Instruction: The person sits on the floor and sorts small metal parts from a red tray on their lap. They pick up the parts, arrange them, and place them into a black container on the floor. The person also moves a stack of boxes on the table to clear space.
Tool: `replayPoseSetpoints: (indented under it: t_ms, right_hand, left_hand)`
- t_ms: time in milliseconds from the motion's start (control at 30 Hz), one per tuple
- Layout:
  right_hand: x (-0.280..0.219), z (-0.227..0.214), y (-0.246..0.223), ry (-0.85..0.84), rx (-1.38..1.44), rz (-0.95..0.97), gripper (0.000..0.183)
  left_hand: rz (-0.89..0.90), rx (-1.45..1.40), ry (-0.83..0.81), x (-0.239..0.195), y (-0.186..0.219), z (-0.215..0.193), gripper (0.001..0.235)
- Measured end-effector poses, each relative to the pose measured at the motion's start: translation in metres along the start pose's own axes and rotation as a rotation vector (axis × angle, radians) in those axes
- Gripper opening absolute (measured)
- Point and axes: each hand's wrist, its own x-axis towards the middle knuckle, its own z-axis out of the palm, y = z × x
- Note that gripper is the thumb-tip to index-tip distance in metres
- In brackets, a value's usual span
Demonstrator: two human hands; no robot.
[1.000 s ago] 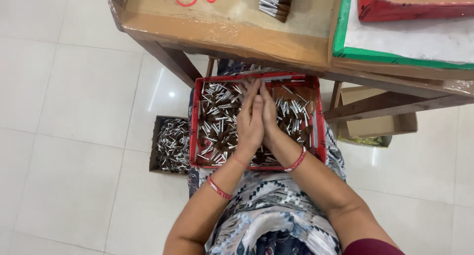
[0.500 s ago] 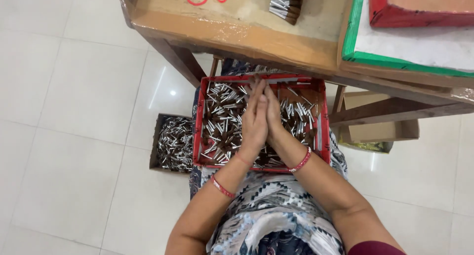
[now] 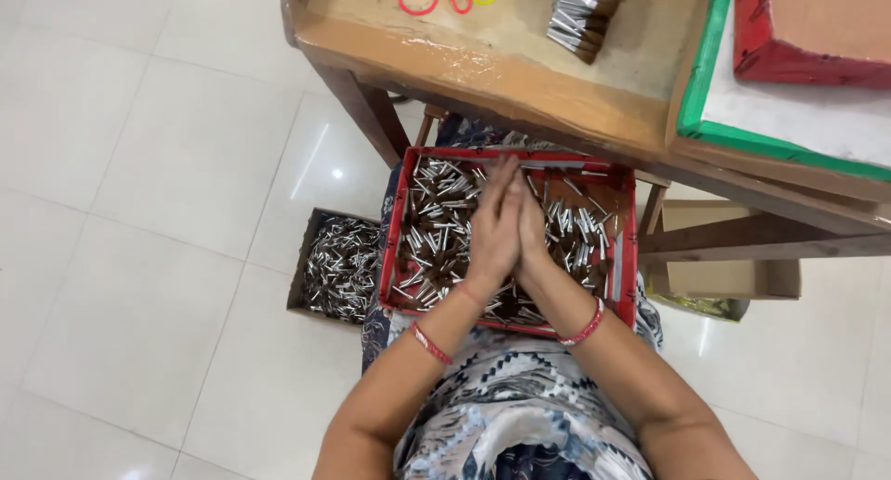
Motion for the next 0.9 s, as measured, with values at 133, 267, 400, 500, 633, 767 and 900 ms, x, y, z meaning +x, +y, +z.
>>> replayPoseSetpoints:
  t_ms: [133, 267, 400, 500, 633, 767, 900]
  right_hand:
    - [-0.022, 0.033, -0.016, 0.228, -0.184, 0.246, 0.064]
    - [-0.020, 0.010, -0.007, 0.056, -0.105, 0.109, 0.066]
    - [-0.015, 0.013, -0.010, 0.244, -0.133, 0.222, 0.063]
    - [-0.011, -0.012, 0.003, -0.088, -0.085, -0.066, 0.063]
    - [-0.014, 0.000, -0.012, 0.159, 0.040, 0.228, 0.061]
    - [-0.024, 0.010, -0.028, 0.044, -0.059, 0.096, 0.064]
    - [-0.023, 0.016, -0.042, -0.018, -0.105, 0.137, 0.063]
  left_hand:
    - [0.115, 0.296, 0.243, 0.015, -0.025, -0.011, 0.045]
    - [0.021, 0.125, 0.083, 0.014, -0.026, -0.005, 0.046]
    - [-0.184, -0.047, -0.068, -0.012, 0.010, 0.001, 0.054]
    - [0.135, 0.235, 0.067, 0.005, -0.017, 0.002, 0.046]
    - [0.123, 0.334, 0.177, 0.003, -0.008, 0.000, 0.044]
    - [0.116, 0.209, 0.103, 0.005, -0.011, 0.004, 0.046]
    - [0.076, 0.182, 0.010, -0.022, 0.001, 0.021, 0.046]
